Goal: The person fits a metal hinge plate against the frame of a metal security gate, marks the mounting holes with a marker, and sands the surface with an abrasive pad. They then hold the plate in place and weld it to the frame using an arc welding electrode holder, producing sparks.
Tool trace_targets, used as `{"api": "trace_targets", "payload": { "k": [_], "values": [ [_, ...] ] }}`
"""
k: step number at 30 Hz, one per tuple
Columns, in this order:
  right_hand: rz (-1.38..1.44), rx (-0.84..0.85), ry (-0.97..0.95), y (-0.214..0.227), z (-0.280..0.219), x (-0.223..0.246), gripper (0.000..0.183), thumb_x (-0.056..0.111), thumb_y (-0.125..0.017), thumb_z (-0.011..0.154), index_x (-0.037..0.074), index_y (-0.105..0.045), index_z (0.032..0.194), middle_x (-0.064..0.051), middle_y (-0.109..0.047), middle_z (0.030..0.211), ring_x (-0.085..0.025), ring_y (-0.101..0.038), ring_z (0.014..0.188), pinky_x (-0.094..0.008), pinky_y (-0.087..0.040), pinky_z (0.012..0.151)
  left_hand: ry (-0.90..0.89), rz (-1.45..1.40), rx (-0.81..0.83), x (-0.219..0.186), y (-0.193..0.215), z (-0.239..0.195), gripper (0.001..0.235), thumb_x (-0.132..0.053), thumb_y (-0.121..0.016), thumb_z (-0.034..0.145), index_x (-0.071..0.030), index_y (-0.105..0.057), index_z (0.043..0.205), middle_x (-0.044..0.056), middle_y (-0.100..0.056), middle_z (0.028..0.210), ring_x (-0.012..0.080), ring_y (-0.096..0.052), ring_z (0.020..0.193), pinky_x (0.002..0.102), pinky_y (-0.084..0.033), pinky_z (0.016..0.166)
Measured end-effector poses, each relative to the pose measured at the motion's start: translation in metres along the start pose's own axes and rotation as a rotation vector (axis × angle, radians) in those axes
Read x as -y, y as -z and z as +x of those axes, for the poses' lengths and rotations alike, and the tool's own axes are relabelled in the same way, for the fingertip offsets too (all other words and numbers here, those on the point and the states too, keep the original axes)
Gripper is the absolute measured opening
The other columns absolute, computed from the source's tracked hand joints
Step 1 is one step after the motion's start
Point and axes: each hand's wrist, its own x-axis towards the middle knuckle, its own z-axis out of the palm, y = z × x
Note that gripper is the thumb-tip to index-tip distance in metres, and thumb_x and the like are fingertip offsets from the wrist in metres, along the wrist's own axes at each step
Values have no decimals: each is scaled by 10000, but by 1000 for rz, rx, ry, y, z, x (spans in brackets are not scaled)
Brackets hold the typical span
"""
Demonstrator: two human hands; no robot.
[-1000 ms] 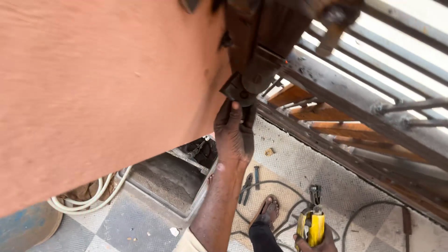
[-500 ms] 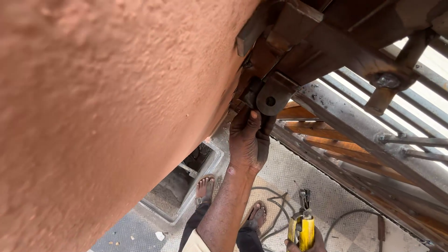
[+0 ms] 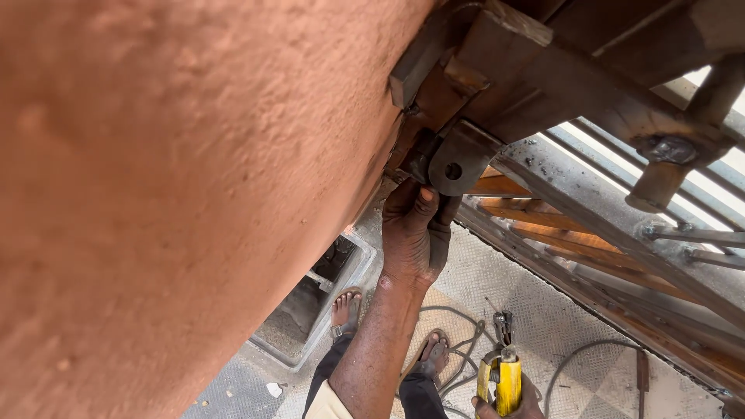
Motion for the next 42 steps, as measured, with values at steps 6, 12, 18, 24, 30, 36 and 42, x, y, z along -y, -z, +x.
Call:
{"api": "trace_targets", "payload": {
  "k": [6,12,18,24,30,36,42],
  "values": [
    [43,24,86,-2,1,-5,1007,95,-880,729,-89,-242,1486,-304,-675,1199,-364,-756,1093,-486,-603,974,16,-16,14,2,2,1,354,-172,-822,911,-39,-697,1214,76,-708,1252,199,-684,1184,345,-584,1057],
    [86,-72,140,-10,-16,8,1011,54,-870,714,-84,-242,1494,-286,-631,1248,-365,-693,1175,-490,-550,1043,13,-21,18,6,8,2,334,-166,-820,909,-38,-701,1194,81,-711,1237,203,-692,1168,347,-598,1037],
    [173,-128,176,-15,-28,21,977,10,-839,667,-85,-312,1484,-288,-655,1210,-364,-705,1153,-481,-580,1003,12,-27,18,7,13,5,323,-151,-824,905,-39,-701,1182,84,-714,1233,205,-698,1160,351,-603,1028],
    [167,-99,124,-13,-28,24,958,-1,-860,678,-68,-344,1482,-281,-667,1141,-374,-719,1068,-482,-596,961,20,-24,25,9,17,5,352,-143,-838,911,-25,-688,1207,91,-703,1255,214,-685,1189,370,-593,1059],
    [212,-82,130,-12,-30,35,943,7,-839,687,-93,-313,1463,-281,-669,1160,-358,-734,1089,-468,-607,955,25,-31,18,9,15,4,398,-144,-841,876,-29,-688,1225,77,-696,1278,206,-668,1209,371,-569,1092],
    [73,-85,69,-7,-31,49,961,33,-872,709,-92,-295,1468,-292,-658,1188,-360,-730,1119,-469,-605,991,12,-62,8,12,16,6,372,-127,-842,877,-43,-686,1204,70,-694,1275,202,-663,1231,370,-553,1125],
    [65,-99,87,-5,-36,56,959,29,-878,703,-89,-311,1467,-282,-663,1191,-348,-714,1143,-470,-587,1001,3,-31,20,13,22,6,369,-142,-845,893,-27,-684,1205,82,-689,1282,216,-660,1240,389,-530,1109]
  ]
}}
